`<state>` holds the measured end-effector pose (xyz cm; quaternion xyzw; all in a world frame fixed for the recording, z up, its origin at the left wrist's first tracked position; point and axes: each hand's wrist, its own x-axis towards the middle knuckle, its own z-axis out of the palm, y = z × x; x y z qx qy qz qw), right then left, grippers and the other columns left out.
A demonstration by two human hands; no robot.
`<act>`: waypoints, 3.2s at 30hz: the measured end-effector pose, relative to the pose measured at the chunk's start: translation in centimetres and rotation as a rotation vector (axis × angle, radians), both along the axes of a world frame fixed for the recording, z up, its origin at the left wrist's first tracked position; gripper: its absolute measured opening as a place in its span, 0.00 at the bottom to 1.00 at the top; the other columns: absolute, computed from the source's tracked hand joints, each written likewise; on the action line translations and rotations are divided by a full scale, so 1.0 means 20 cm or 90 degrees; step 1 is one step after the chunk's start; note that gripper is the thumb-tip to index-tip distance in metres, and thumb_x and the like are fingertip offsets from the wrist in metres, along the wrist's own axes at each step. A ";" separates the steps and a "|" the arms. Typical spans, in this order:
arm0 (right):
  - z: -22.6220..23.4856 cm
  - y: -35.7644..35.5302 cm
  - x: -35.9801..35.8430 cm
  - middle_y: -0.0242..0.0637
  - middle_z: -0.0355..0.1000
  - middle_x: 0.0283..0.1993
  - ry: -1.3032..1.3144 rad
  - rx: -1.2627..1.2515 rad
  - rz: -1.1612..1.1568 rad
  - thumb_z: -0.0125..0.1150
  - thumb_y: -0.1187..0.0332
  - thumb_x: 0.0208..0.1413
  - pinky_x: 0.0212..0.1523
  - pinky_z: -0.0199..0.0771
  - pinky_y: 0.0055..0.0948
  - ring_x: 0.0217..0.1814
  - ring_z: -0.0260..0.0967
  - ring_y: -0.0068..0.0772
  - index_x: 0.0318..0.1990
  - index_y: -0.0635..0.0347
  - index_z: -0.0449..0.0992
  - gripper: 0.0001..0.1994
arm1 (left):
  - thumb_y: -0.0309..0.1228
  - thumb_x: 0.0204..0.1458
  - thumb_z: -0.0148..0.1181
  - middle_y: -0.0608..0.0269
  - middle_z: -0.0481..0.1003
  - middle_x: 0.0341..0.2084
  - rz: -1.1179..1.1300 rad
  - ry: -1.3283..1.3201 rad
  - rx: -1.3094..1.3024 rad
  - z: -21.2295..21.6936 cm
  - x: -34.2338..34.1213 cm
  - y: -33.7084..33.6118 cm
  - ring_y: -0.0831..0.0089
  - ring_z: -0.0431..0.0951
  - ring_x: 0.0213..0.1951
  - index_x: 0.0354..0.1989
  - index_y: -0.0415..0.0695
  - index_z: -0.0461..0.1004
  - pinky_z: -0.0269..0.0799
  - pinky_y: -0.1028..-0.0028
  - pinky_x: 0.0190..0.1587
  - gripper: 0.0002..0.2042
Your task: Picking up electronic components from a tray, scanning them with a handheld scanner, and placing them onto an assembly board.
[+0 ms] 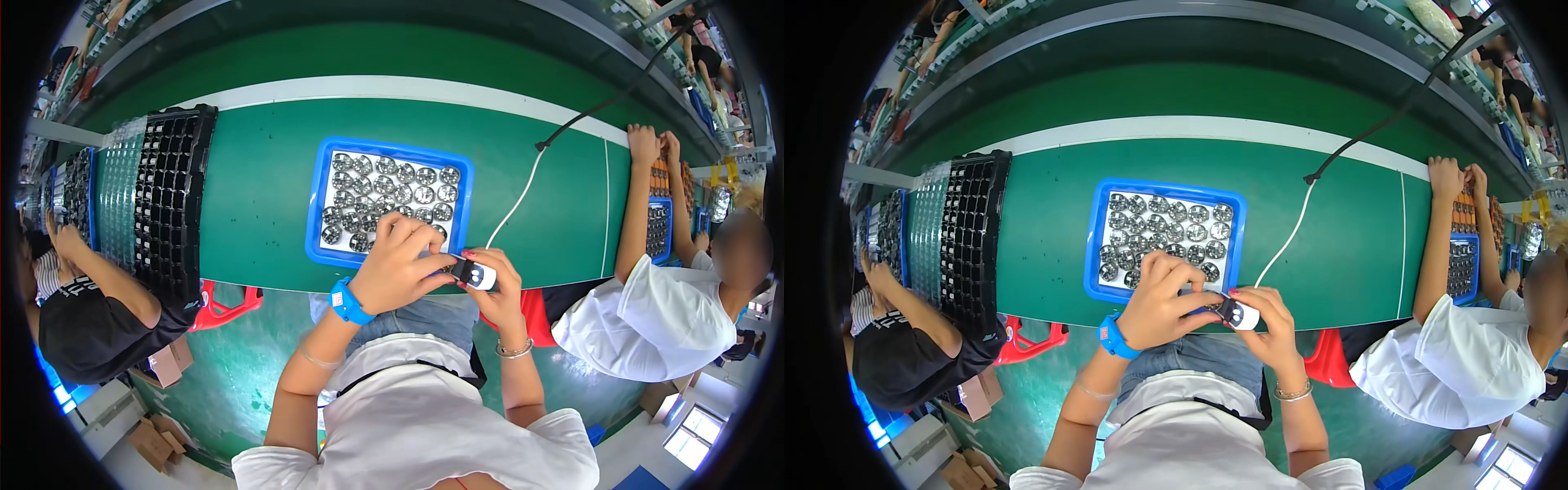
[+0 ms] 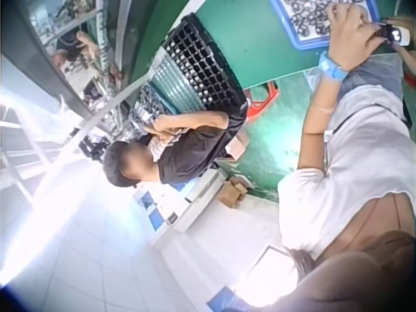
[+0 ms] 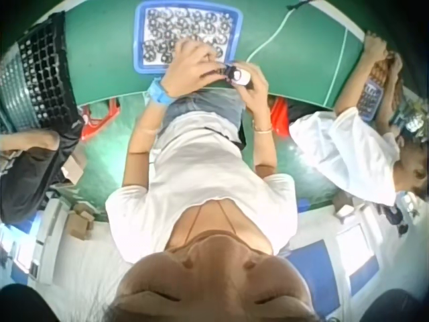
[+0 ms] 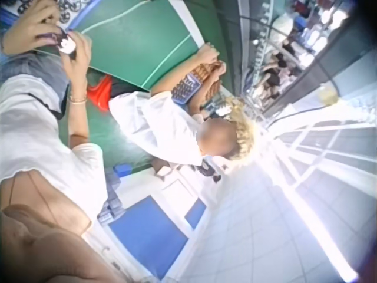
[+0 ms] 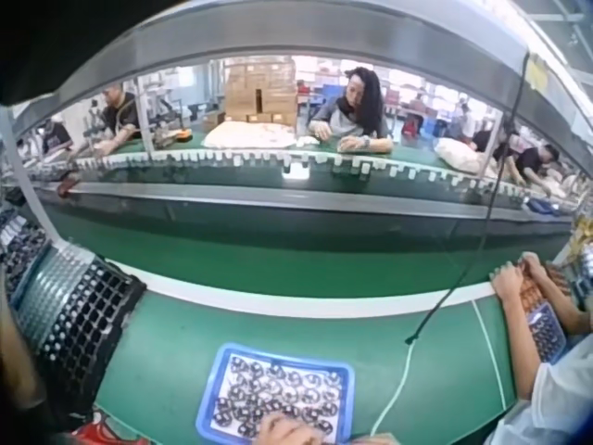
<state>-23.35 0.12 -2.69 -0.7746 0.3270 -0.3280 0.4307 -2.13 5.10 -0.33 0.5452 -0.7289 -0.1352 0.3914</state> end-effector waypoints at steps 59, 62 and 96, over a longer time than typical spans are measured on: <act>0.09 -0.09 0.08 0.41 0.75 0.50 -0.103 0.056 0.002 0.64 0.83 0.44 0.51 0.71 0.32 0.51 0.71 0.38 0.60 0.63 0.69 0.30 | 0.35 0.39 0.70 0.71 0.65 0.30 0.010 -0.033 0.016 0.19 0.02 -0.09 0.69 0.68 0.41 0.30 0.50 0.80 0.57 0.59 0.53 0.09; 0.08 -0.08 0.07 0.41 0.75 0.50 -0.106 0.057 -0.004 0.64 0.82 0.44 0.52 0.70 0.32 0.51 0.71 0.38 0.60 0.63 0.69 0.30 | 0.36 0.39 0.71 0.71 0.66 0.31 0.010 -0.029 0.042 0.19 0.03 -0.08 0.68 0.68 0.41 0.32 0.51 0.80 0.57 0.59 0.53 0.11; 0.07 -0.11 0.11 0.38 0.71 0.55 -0.067 -0.007 0.071 0.59 0.79 0.51 0.57 0.65 0.37 0.55 0.66 0.43 0.64 0.57 0.66 0.30 | 0.21 0.41 0.67 0.58 0.75 0.37 0.009 0.018 0.128 0.12 -0.03 -0.07 0.57 0.75 0.40 0.29 0.39 0.78 0.71 0.63 0.43 0.06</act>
